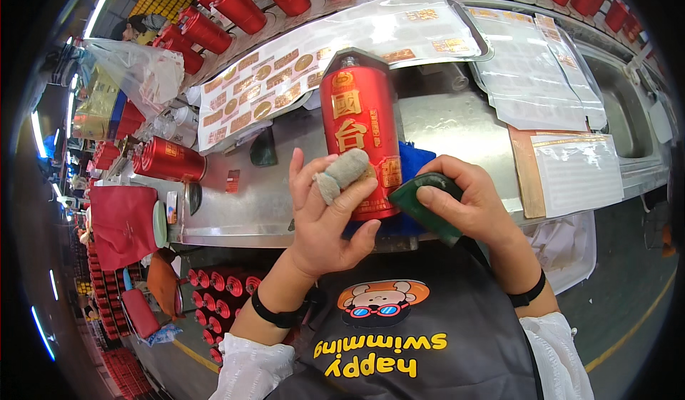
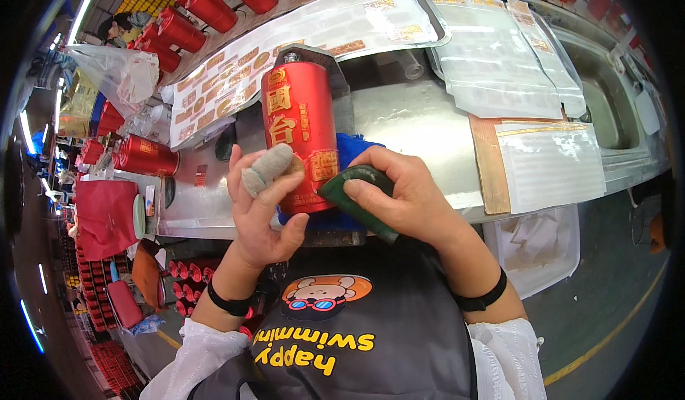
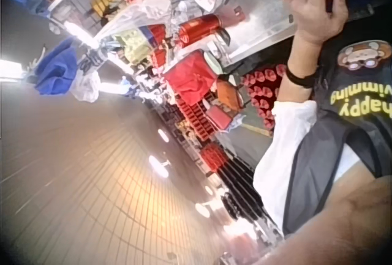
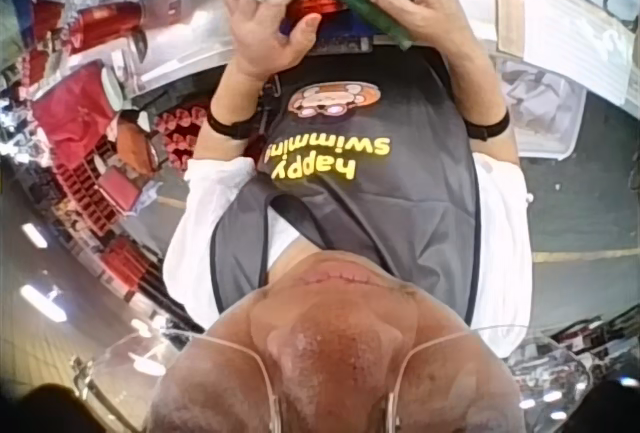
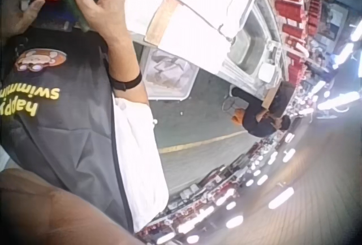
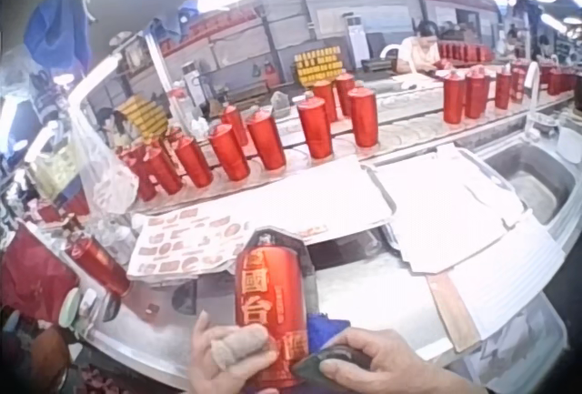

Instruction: Applying decorative labels and scraping them onto red canisters at an industrial workbench.

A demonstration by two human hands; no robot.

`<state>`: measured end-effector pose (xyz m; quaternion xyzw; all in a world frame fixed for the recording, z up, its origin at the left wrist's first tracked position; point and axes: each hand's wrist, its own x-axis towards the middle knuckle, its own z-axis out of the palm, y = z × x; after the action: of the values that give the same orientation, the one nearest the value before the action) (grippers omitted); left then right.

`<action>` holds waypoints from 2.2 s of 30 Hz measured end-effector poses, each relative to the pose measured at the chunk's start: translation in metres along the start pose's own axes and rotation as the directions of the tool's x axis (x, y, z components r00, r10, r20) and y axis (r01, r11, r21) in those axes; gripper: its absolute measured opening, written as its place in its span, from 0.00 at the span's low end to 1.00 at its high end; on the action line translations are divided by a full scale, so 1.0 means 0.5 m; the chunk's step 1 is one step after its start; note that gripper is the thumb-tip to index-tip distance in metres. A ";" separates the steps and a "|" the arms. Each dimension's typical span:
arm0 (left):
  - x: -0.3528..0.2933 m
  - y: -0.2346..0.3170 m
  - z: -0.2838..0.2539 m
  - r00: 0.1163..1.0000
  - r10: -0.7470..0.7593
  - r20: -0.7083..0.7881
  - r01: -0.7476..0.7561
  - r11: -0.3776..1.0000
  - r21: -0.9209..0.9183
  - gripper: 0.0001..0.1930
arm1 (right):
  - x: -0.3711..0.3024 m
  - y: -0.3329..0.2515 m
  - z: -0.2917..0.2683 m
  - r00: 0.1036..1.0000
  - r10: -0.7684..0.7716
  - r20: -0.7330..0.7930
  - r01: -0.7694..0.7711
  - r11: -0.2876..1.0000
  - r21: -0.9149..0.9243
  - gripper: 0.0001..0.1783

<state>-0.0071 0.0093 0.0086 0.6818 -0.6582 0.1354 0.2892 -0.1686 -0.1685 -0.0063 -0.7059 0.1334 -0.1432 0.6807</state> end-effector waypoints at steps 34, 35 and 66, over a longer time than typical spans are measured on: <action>-0.048 0.002 0.016 0.991 0.012 -0.130 -0.020 0.998 -0.058 0.22 | -0.007 0.011 -0.003 0.888 -0.450 -0.092 0.366 0.814 -0.450 0.20; -0.051 0.000 0.024 0.991 0.011 -0.133 -0.019 0.998 -0.060 0.22 | 0.001 0.012 0.002 0.735 -0.671 0.095 0.554 0.514 -0.655 0.26; -0.036 -0.031 0.009 0.982 -0.176 -0.074 0.182 0.980 0.079 0.49 | -0.004 -0.057 0.035 0.705 -0.614 0.356 0.706 0.555 -0.441 0.19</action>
<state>0.0053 0.0212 -0.0084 0.7450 -0.5777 0.1596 0.2927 -0.1639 -0.1504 0.0218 -0.8757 -0.1620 -0.2866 0.3532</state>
